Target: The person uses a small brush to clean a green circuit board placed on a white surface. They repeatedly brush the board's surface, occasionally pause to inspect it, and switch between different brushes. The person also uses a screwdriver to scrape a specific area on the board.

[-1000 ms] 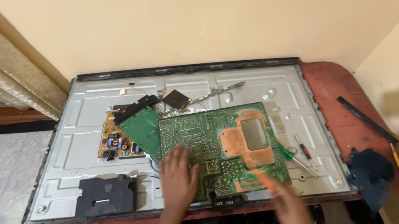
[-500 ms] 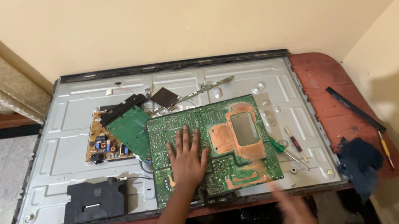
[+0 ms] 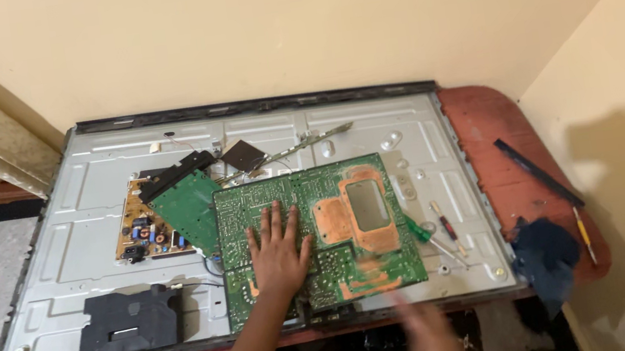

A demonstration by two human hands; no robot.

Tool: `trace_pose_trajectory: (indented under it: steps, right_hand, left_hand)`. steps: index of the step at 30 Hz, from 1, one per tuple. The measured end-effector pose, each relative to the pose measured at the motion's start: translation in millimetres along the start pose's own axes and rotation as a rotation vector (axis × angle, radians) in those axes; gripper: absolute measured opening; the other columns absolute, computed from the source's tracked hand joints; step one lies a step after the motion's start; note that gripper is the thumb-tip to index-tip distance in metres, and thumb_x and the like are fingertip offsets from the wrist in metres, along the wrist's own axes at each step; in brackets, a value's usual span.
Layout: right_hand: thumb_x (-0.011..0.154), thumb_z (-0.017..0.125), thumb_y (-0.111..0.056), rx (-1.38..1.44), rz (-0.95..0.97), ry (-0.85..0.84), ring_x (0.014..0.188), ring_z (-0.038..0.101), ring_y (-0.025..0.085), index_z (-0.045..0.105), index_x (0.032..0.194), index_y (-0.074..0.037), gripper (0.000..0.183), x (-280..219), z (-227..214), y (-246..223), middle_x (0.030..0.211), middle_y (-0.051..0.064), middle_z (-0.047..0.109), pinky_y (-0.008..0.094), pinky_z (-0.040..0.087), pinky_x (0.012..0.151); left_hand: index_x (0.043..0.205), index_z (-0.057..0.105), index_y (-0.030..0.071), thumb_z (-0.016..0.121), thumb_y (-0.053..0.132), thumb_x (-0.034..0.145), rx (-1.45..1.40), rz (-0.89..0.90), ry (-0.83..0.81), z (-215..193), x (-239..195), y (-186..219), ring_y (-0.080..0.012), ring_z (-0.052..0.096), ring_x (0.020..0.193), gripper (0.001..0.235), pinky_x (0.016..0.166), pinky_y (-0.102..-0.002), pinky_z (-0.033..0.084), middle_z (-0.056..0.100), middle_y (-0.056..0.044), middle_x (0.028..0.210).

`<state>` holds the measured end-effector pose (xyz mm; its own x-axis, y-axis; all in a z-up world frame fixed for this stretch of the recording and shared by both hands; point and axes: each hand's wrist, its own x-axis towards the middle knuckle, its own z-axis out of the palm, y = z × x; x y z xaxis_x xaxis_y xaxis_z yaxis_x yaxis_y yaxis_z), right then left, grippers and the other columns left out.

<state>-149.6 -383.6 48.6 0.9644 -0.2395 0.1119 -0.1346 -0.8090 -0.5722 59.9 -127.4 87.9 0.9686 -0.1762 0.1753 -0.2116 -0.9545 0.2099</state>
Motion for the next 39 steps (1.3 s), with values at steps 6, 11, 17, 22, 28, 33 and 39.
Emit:
trace_pose_trajectory:
  steps: [6, 11, 17, 22, 28, 33, 39]
  right_hand:
    - [0.093, 0.05, -0.003, -0.077, 0.036, -0.035, 0.113, 0.066, 0.033, 0.06, 0.143, -0.04, 0.063, 33.0, -8.8, -17.2, 0.127, 0.013, 0.066, 0.044, 0.058, 0.089]
    - [0.088, 0.053, -0.002, -0.235, 0.183, 0.071, 0.095, 0.069, 0.035, 0.055, 0.147, -0.036, 0.068, 45.7, -36.1, 31.3, 0.114, 0.012, 0.067, 0.047, 0.058, 0.081]
    - [0.088, 0.054, -0.001, -0.074, -0.108, -0.011, 0.094, 0.072, 0.034, 0.058, 0.142, -0.04, 0.067, 45.9, 20.2, -28.5, 0.134, 0.018, 0.062, 0.047, 0.059, 0.078]
    - [0.097, 0.053, -0.005, -0.234, 0.229, 0.049, 0.097, 0.07, 0.034, 0.055, 0.147, -0.042, 0.062, 83.4, -54.3, -21.8, 0.113, 0.013, 0.068, 0.046, 0.057, 0.085]
    - [0.085, 0.054, -0.001, -0.007, -0.109, -0.035, 0.095, 0.069, 0.035, 0.06, 0.138, -0.037, 0.065, 89.0, -29.4, -67.8, 0.118, 0.01, 0.068, 0.044, 0.057, 0.081]
    - [0.083, 0.06, -0.004, -0.143, -0.129, -0.103, 0.099, 0.069, 0.034, 0.063, 0.134, -0.035, 0.059, 173.4, -7.5, -93.1, 0.113, 0.01, 0.067, 0.046, 0.056, 0.083]
    - [0.091, 0.06, -0.002, -0.257, 0.095, -0.001, 0.09, 0.068, 0.037, 0.06, 0.142, -0.03, 0.058, 193.4, -37.5, -70.7, 0.112, 0.014, 0.065, 0.051, 0.055, 0.079]
  left_hand:
    - [0.158, 0.033, 0.025, 0.041, 0.057, 0.098, -0.059, 0.032, 0.06, -1.5, 2.9, -0.2, -0.0315, 0.016, 0.153, 0.069, 0.12, -0.061, 0.008, 0.02, -0.009, 0.167]
    - [0.159, 0.032, 0.025, 0.04, 0.056, 0.098, -0.035, 0.023, 0.043, 4.1, -0.1, 0.2, -0.0308, 0.016, 0.155, 0.068, 0.122, -0.06, 0.008, 0.02, -0.008, 0.168]
    - [0.158, 0.031, 0.026, 0.04, 0.056, 0.098, -0.035, 0.003, 0.0, -2.4, 2.3, 0.6, -0.0303, 0.013, 0.155, 0.068, 0.122, -0.059, 0.008, 0.018, -0.008, 0.168]
    - [0.159, 0.03, 0.025, 0.04, 0.054, 0.098, -0.034, 0.009, -0.019, -6.3, 2.3, 2.8, -0.0301, 0.012, 0.154, 0.068, 0.121, -0.059, 0.007, 0.017, -0.008, 0.168]
    - [0.159, 0.029, 0.025, 0.04, 0.053, 0.1, -0.045, 0.003, -0.008, -4.5, 0.5, 0.8, -0.0303, 0.011, 0.155, 0.067, 0.122, -0.059, 0.006, 0.017, -0.008, 0.169]
    - [0.159, 0.026, 0.026, 0.04, 0.054, 0.098, -0.04, -0.007, -0.054, -14.7, 3.9, 5.3, -0.0289, 0.009, 0.155, 0.069, 0.122, -0.058, 0.005, 0.014, -0.007, 0.169]
    - [0.16, 0.026, 0.024, 0.038, 0.052, 0.099, -0.058, -0.005, -0.076, -14.3, 1.4, 2.9, -0.0289, 0.007, 0.156, 0.068, 0.122, -0.058, 0.004, 0.013, -0.007, 0.169]
